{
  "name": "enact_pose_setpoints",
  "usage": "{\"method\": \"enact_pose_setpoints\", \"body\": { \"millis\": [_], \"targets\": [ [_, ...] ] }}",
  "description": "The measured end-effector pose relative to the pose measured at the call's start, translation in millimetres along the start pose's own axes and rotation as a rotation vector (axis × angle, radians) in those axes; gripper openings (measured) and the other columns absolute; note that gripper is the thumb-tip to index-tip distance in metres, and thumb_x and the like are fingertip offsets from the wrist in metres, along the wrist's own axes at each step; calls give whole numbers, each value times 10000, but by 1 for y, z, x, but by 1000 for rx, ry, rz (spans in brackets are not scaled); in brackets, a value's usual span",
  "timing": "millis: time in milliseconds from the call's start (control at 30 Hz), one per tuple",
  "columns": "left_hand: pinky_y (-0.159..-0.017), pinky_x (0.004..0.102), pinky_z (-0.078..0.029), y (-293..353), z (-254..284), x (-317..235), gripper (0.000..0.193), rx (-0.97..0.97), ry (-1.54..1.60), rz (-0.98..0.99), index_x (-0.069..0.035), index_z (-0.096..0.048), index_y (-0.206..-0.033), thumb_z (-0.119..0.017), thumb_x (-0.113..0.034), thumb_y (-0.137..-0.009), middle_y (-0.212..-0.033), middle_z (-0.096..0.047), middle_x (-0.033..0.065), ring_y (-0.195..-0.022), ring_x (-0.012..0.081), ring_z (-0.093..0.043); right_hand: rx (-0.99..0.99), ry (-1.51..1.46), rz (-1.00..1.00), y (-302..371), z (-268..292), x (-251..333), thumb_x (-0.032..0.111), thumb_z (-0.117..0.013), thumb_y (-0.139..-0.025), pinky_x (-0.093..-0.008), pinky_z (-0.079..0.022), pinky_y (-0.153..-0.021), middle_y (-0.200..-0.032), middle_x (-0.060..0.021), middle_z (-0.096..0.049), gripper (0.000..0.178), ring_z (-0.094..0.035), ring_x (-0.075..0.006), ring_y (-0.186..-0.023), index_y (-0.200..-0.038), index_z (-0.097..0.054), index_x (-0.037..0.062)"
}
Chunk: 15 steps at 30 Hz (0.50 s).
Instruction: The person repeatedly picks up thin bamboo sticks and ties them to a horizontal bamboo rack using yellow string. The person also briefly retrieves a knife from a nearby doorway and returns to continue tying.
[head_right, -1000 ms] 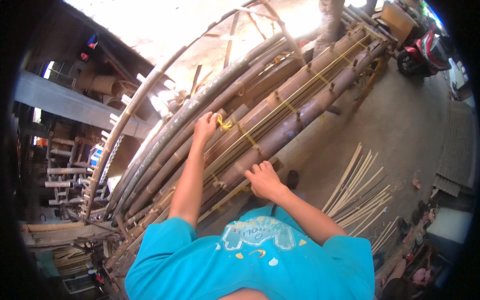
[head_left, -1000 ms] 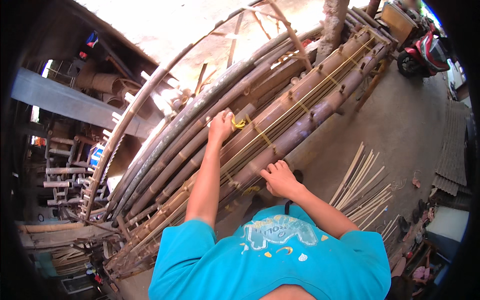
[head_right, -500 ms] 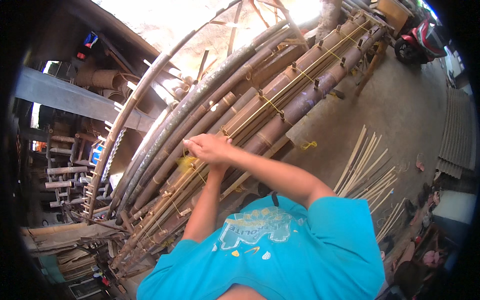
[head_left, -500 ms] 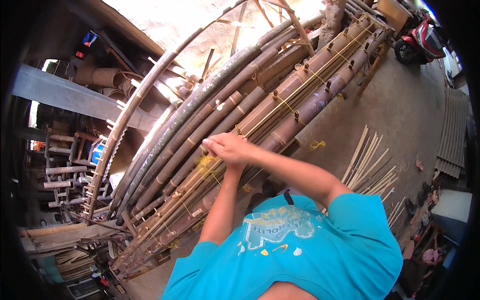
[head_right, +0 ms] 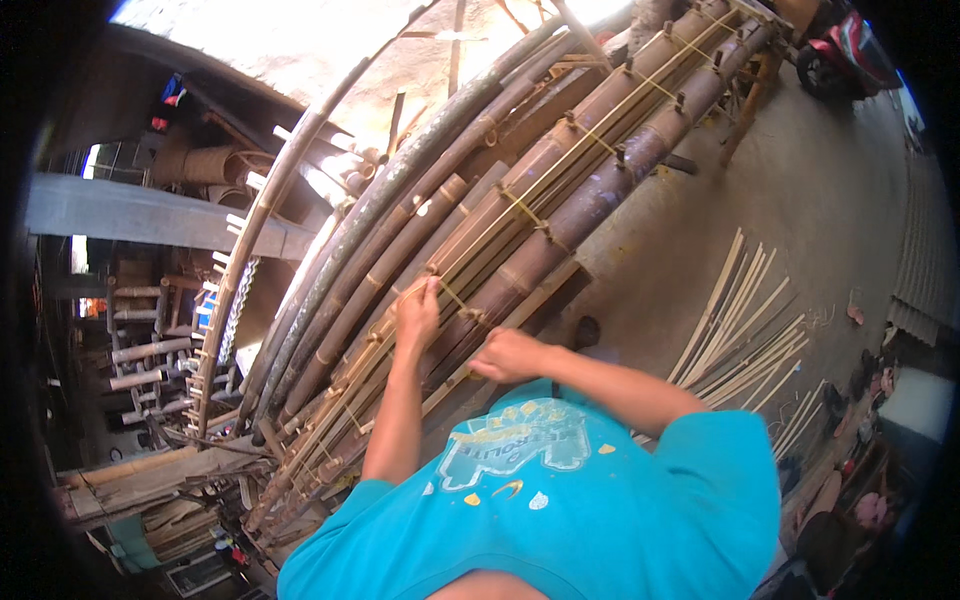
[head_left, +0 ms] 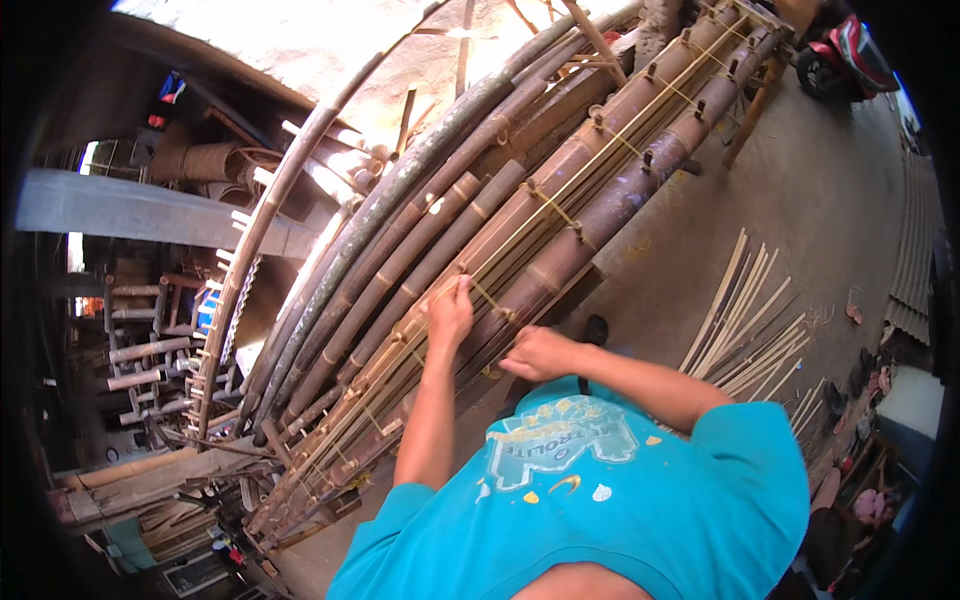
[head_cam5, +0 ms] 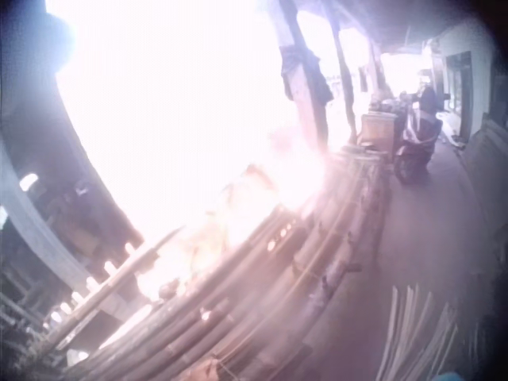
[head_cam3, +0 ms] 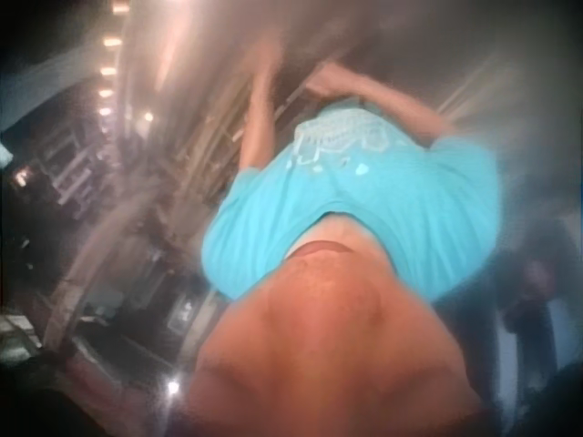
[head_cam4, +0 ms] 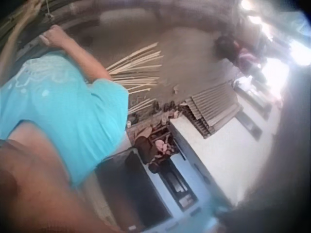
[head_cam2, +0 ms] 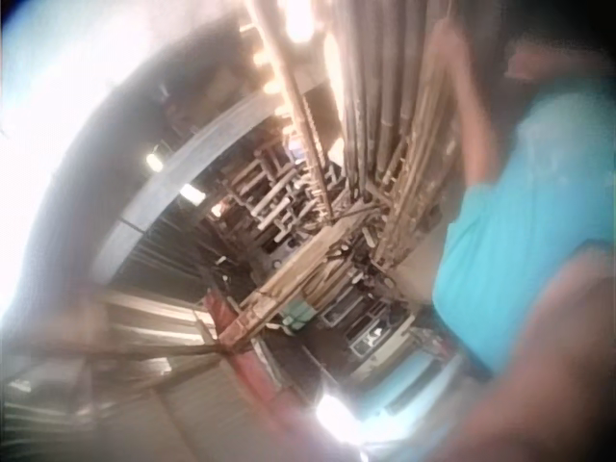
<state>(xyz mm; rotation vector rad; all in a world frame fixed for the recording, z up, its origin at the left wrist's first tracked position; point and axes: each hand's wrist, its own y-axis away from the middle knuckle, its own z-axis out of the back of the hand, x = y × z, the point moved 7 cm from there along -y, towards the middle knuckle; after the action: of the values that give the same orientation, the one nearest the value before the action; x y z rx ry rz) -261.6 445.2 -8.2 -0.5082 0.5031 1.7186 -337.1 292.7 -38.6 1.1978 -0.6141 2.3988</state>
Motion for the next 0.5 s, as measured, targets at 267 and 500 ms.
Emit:
{"method": "enact_pose_setpoints", "body": {
  "millis": [267,500],
  "targets": [
    [-729,395,-510,-110,30,17,315,-410,62,-122,-5,-699,-936,-481,-225,-992,-829,-717,151,-802,282,-686,-48,140,-11,4,-3,4,284,-560,-863,-435,-466,-802,-626,-167,-612,332,-579,-383,-614,-652,-636,40],
    [-813,478,-496,-100,-1,76,421,272,105,118,5,-687,-981,-498,-371,-982,-962,-690,242,-941,397,-662,-28,361,-201,-8,-31,53,129,-656,-777,-398,-462,-847,-1093,-128,-608,303,-582,-287,-1011,-1067,-597,65]
  ]
}}
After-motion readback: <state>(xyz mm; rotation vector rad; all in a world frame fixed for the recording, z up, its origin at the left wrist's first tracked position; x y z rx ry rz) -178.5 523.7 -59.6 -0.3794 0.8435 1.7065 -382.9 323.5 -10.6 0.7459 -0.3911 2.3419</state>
